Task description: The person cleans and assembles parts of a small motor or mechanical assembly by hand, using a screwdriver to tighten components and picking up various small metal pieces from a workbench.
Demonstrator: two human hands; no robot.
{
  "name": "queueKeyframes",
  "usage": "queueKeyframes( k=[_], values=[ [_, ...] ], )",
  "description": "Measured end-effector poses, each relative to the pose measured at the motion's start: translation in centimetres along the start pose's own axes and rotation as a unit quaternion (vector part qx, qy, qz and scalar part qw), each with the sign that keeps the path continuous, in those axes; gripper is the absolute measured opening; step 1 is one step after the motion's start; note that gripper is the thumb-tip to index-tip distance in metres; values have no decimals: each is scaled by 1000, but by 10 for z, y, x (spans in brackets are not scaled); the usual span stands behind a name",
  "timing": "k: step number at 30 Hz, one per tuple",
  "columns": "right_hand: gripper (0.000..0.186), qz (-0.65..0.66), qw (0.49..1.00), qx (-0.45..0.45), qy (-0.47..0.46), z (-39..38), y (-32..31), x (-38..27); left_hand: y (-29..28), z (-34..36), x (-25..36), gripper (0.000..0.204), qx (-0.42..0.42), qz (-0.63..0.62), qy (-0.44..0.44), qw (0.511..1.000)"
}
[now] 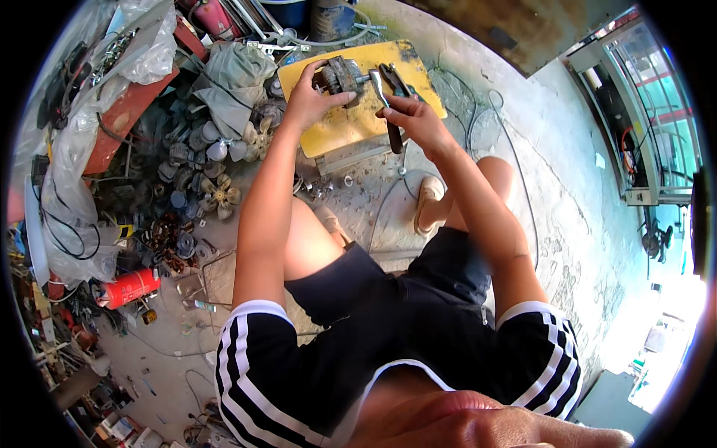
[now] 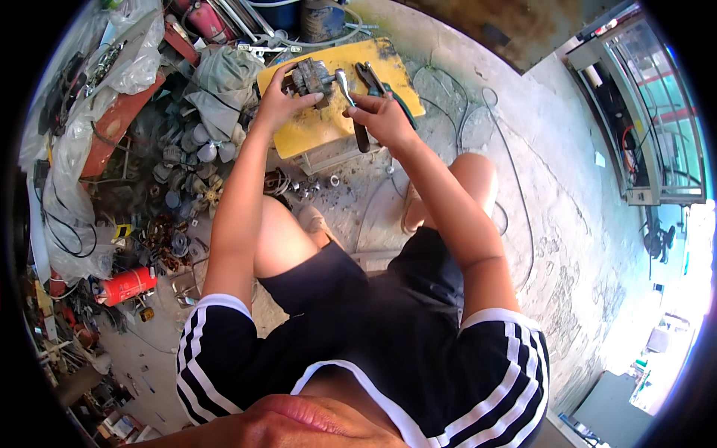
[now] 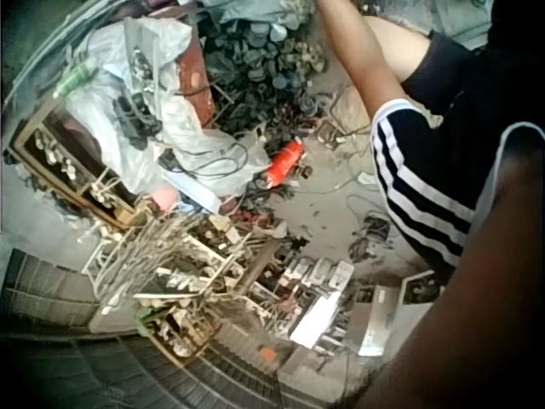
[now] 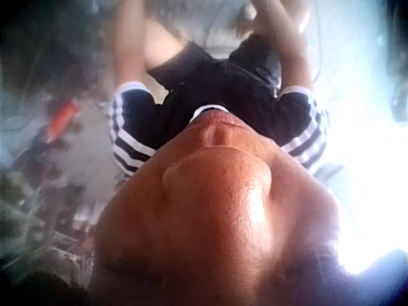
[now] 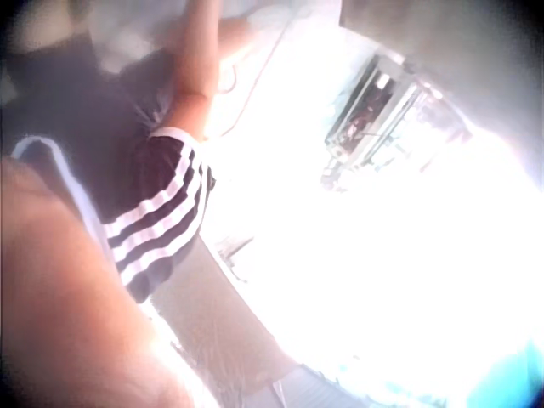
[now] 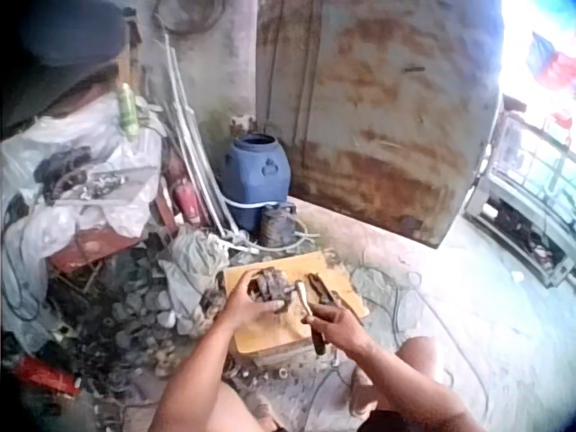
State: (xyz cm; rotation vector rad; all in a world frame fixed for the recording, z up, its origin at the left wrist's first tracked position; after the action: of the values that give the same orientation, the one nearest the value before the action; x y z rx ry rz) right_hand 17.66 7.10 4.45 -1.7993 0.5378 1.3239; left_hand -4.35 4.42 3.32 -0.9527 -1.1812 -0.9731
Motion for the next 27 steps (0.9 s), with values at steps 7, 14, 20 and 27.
queueKeyframes(
  k=[7,14,20,27],
  values=[
    [29,-144,973,63,-168,33,-35,-65,15,13,28,88,4,-290,3,957],
    [42,-229,936,88,-252,55,-44,-75,29,16,13,91,2,-322,-90,943],
    [57,-221,921,117,-300,52,-35,-76,37,12,5,82,-11,-272,-123,954],
    [37,-237,883,206,-348,55,-37,-66,39,7,-2,81,15,-245,-153,957]
  ],
)
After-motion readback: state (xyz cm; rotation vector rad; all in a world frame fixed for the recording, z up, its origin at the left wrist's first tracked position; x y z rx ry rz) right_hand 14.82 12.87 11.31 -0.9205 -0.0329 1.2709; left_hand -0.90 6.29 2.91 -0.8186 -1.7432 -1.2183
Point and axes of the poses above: each hand's wrist, its own z-axis towards the middle knuckle, its own y-axis out of the palm, x = y × z, the point moved 7 cm from there along z, towards the middle knuckle, and after that the axes turned 10 degrees about -z, right-handed, at the moved point
